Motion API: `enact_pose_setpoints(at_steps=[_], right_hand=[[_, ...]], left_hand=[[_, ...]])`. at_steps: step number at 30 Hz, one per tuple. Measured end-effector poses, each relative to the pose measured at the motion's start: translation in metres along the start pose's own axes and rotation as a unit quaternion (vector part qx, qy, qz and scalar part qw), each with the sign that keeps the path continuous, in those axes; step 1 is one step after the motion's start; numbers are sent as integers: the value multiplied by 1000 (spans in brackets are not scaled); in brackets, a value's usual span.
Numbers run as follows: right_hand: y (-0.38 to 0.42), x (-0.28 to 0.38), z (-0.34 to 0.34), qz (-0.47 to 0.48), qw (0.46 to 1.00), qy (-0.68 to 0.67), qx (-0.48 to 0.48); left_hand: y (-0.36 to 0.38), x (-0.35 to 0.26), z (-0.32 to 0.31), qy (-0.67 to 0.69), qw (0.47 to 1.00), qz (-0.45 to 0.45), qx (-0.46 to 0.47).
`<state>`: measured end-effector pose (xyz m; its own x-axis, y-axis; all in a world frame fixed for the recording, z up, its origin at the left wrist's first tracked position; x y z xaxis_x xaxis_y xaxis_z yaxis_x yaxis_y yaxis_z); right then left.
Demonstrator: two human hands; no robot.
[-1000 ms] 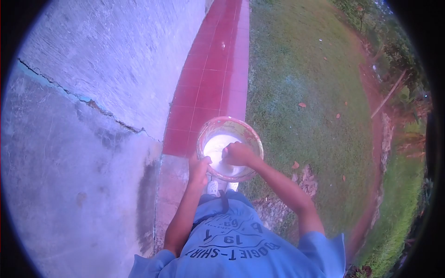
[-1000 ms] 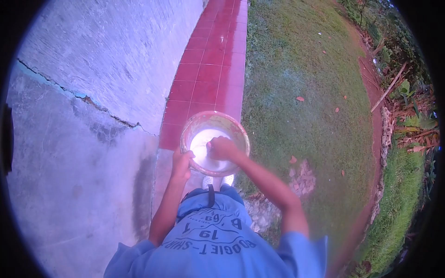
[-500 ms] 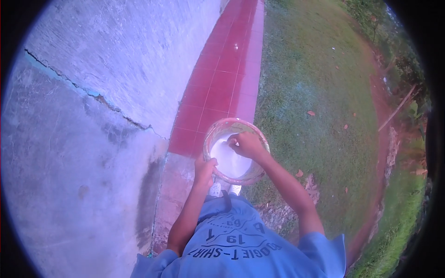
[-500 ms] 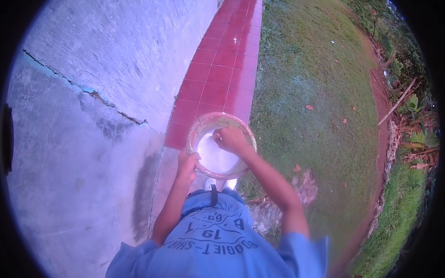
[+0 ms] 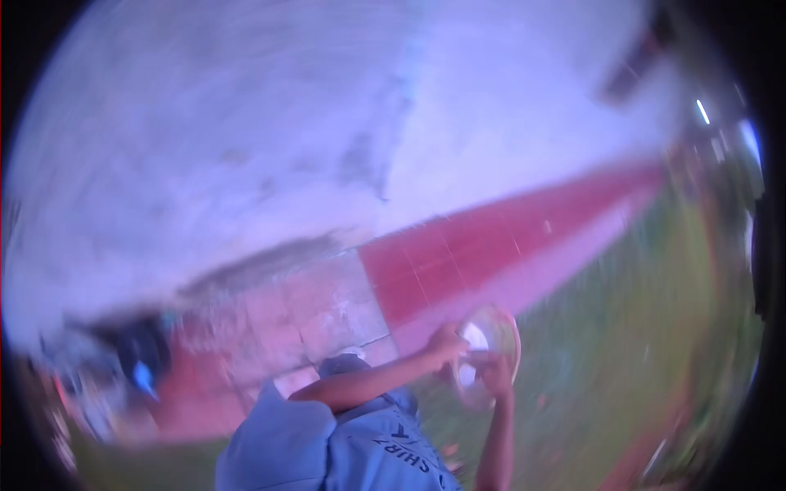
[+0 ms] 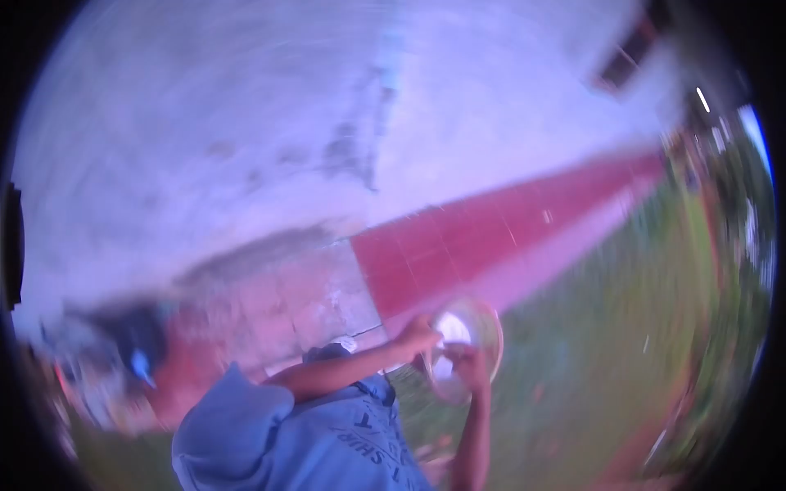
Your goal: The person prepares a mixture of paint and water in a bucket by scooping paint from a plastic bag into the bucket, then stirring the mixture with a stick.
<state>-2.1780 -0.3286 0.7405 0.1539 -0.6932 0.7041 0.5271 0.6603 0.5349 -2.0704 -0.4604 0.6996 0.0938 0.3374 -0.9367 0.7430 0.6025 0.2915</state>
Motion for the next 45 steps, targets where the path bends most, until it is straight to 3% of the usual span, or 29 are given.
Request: enact_pose_setpoints(at_steps=[1, 3, 4, 6, 7, 8, 9, 11, 15, 17, 18, 19, 21, 22, 24, 27, 29, 31, 33, 37, 40, 45], right_hand=[[-14, -16, -1, 3, 999, -43, -6], [-12, -1, -5, 80, 993, -82, -9], [-11, 12, -9, 79, 996, -33, -20], [-6, 21, -12, 175, 983, 17, -46], [-9, 20, -10, 111, 993, -8, -45], [0, 32, -14, 135, 989, -47, -48], [10, 47, -16, 123, 991, -31, -30], [-35, 10, 13, 103, 994, 42, 15], [-32, 43, 22, 140, 984, 104, -32], [-32, 50, 28, 303, 929, 208, -55], [-43, 45, 34, 291, 922, 244, -68], [-49, 35, 36, 272, 918, 274, -84], [-34, 40, 30, 218, 934, 257, -117], [-30, 44, 26, 236, 930, 257, -117], [-20, 42, 20, 222, 936, 232, -141], [-21, 32, 3, 189, 969, 158, -1], [-15, 58, -11, 127, 983, 136, 0], [-31, 52, -23, 146, 986, 79, 20], [-28, 74, -23, 75, 996, 31, 20], [-59, 49, -13, 235, 967, 30, -95], [-45, 46, 8, 126, 971, 120, -162], [-29, 18, 25, 43, 959, 165, -224]], left_hand=[[-7, 10, 1, -3, 1000, -6, 10], [21, -35, 13, -68, 996, -62, -8], [20, -29, 14, -62, 997, -46, -18], [21, -20, 14, -59, 997, -25, -35], [21, -22, 13, -66, 997, -23, -33], [16, -19, 7, -33, 997, -55, -39], [12, -16, 6, -2, 996, -83, -43], [19, -30, 15, 46, 992, -102, -49], [33, -58, 32, 35, 998, -33, -47], [40, -62, 40, 71, 994, -76, -26], [61, -83, 54, 56, 979, -164, -107], [26, -54, 44, 3, 994, -81, -69], [23, -55, 45, 6, 994, -46, -103], [11, -45, 44, 25, 988, -89, -122], [23, -55, 50, 108, 983, -82, -123], [18, -42, 45, 125, 982, -72, -121], [15, -56, 54, 89, 988, -22, -122], [8, -48, 57, 125, 986, -42, -101], [0, -42, 62, 121, 990, -26, -62], [-12, -41, 51, 66, 998, -15, -14], [-15, -36, 46, 50, 998, -9, 33], [-22, -38, 33, 53, 995, 11, 89]])
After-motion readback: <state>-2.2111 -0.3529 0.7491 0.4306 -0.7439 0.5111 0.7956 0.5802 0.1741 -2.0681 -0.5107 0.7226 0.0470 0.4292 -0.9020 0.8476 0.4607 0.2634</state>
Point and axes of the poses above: each hand's wrist, its own y-axis away from the middle knuckle, its own z-axis out of the back of the hand, x = y × z, the point moved 4 cm from there along -y, towards the middle knuckle, and after that the axes turned 11 degrees about -z, right-handed, at the moved point
